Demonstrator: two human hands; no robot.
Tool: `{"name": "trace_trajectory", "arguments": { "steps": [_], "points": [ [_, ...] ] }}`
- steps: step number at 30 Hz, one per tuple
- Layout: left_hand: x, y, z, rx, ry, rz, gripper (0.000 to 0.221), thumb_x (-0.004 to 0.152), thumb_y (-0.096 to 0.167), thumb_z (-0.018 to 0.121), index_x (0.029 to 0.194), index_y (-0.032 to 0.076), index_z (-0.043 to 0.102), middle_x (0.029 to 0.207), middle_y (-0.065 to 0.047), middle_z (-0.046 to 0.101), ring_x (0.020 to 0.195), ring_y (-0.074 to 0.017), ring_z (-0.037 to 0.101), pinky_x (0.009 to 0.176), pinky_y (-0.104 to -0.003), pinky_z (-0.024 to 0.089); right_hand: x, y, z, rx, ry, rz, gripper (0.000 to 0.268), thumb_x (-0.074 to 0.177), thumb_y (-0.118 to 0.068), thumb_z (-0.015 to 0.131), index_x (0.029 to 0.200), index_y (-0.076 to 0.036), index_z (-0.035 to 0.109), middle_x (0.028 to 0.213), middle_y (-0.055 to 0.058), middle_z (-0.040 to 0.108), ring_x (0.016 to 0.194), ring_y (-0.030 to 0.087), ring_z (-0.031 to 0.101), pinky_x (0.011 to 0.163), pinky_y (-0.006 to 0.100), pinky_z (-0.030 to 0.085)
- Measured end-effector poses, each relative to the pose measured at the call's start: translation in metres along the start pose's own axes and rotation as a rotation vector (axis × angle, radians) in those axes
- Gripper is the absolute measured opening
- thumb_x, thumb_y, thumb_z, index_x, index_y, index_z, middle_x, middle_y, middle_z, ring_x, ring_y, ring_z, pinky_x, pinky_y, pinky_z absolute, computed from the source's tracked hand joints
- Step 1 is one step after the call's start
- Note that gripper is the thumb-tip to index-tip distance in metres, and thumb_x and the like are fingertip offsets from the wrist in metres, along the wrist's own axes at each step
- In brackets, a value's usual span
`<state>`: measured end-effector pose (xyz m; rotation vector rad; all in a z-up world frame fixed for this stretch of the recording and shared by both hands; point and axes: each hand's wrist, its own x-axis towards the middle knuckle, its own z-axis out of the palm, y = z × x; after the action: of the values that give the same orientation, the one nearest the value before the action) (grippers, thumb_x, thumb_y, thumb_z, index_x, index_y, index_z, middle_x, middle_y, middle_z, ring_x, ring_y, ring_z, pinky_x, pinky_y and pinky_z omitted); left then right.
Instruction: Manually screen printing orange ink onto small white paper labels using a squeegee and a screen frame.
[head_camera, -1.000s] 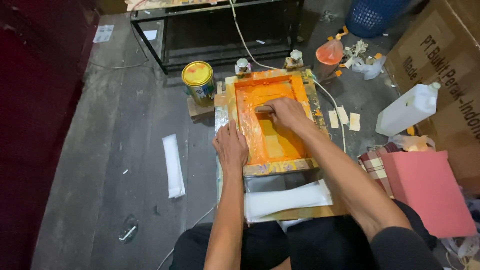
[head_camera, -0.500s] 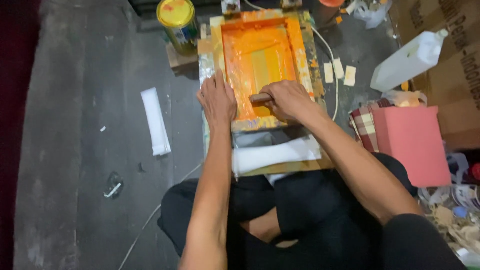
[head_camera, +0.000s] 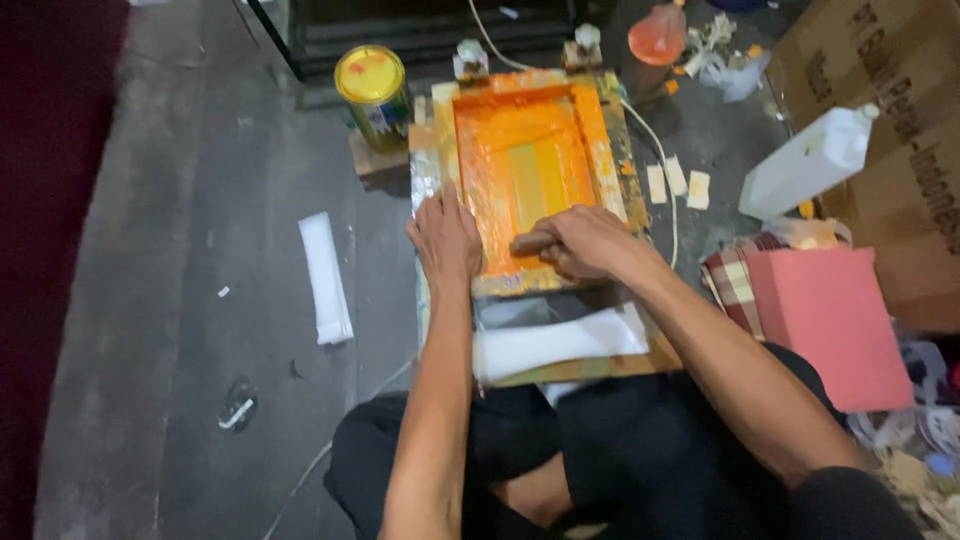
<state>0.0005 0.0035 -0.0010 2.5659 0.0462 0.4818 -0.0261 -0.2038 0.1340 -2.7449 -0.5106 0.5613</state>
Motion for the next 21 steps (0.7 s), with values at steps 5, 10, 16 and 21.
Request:
{"name": "trace_trajectory", "arguments": {
  "steps": [5,10,16,21],
  "points": [
    [0.003,0.0,0.003,-0.012,0.017,0.001,0.048,0.101,0.028,0.042,0.144,0.01,0.053,0.13,-0.017,0.062,0.128,-0.0375,0.055,0.103,-0.055,0.039,0.063,0.026,-0.016,0.004,0.241,-0.054,0.009,0.09,-0.012,0.067,0.096,-0.015,0.073,0.091,0.01,0.077,0.098,0.039,0.072,0.084,0.052,0.058],
    [0.007,0.006,-0.005,-0.007,0.005,-0.006,0.047,0.1,0.027,0.042,0.143,0.012,0.053,0.13,-0.015,0.061,0.13,-0.0343,0.054,0.105,-0.051,0.037,0.117,0.041,-0.015,-0.098,0.336,-0.021,0.007,0.085,-0.013,0.068,0.084,-0.02,0.07,0.081,0.005,0.073,0.091,0.034,0.074,0.079,0.046,0.059],
    [0.003,0.011,-0.013,0.001,-0.02,-0.015,0.047,0.101,0.027,0.043,0.144,0.01,0.053,0.126,-0.016,0.062,0.127,-0.0351,0.056,0.105,-0.051,0.037,0.121,0.055,0.003,-0.154,0.293,-0.069,0.005,0.083,-0.012,0.071,0.081,-0.016,0.07,0.075,0.008,0.072,0.087,0.035,0.074,0.075,0.047,0.059],
    [-0.001,0.009,-0.008,0.022,0.115,0.066,0.044,0.102,0.024,0.045,0.141,0.006,0.054,0.113,-0.02,0.062,0.114,-0.0389,0.06,0.099,-0.053,0.041,0.049,0.025,0.014,-0.11,0.309,-0.115,0.016,0.08,-0.008,0.073,0.073,-0.019,0.064,0.064,0.0,0.065,0.074,0.031,0.073,0.066,0.042,0.058]
  ]
}}
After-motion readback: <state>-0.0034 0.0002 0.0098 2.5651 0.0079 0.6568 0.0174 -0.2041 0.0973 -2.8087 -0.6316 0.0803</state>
